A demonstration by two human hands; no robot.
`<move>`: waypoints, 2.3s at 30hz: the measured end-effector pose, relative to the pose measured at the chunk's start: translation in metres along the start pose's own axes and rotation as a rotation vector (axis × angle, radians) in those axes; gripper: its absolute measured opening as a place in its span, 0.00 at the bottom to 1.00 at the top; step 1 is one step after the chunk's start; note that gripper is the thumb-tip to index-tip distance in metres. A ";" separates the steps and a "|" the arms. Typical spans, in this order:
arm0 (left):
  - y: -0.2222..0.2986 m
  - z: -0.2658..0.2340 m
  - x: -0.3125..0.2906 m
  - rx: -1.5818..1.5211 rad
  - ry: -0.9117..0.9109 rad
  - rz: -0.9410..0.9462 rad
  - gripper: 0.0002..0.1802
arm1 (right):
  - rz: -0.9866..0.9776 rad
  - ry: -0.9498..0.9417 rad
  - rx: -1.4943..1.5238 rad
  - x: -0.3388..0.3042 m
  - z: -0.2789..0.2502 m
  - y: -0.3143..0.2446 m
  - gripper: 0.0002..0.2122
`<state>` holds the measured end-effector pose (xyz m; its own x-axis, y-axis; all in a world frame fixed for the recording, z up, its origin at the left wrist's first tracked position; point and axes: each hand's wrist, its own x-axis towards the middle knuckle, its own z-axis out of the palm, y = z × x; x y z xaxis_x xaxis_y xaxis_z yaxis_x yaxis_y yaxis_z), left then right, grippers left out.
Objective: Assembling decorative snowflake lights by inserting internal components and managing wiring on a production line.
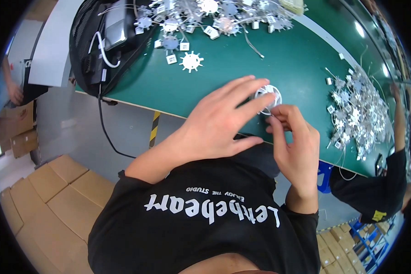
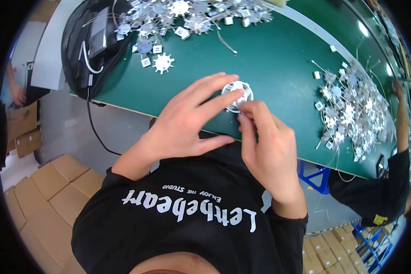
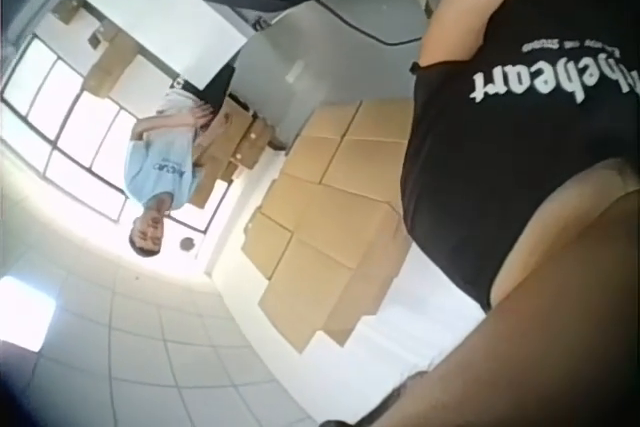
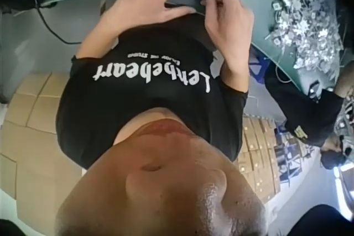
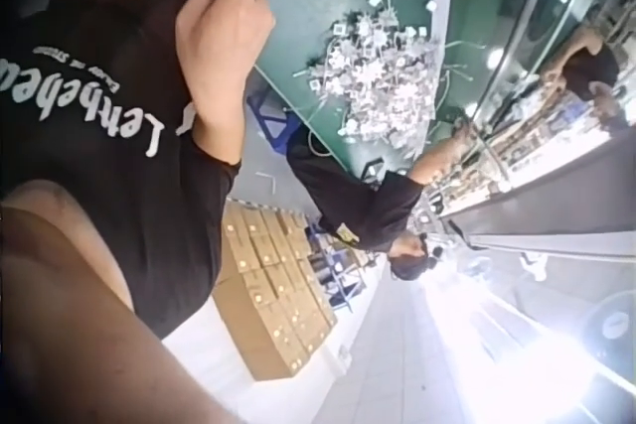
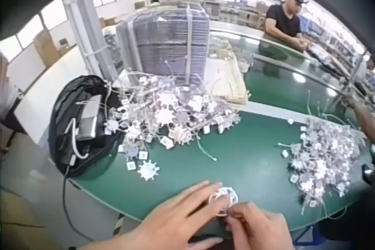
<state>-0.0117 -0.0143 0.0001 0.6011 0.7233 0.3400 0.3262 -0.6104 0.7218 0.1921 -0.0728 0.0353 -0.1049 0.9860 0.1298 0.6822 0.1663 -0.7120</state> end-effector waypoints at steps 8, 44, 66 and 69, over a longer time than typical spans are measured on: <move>-0.015 0.015 0.002 0.030 0.166 0.076 0.34 | -0.016 0.005 0.228 0.017 -0.015 0.004 0.04; -0.005 0.007 -0.006 -0.089 0.031 0.092 0.27 | -0.533 -0.069 -0.337 0.181 0.025 0.026 0.06; -0.012 -0.025 0.039 -1.595 -0.168 -0.242 0.42 | -0.486 0.163 0.073 0.061 -0.046 -0.015 0.10; -0.011 -0.019 0.031 -1.650 -0.210 -0.339 0.37 | -0.445 0.205 0.048 0.043 -0.040 0.001 0.11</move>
<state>-0.0107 0.0209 0.0148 0.7921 0.6066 0.0678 -0.5184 0.6100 0.5993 0.2174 -0.0310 0.0676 -0.2306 0.7968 0.5585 0.5692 0.5760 -0.5867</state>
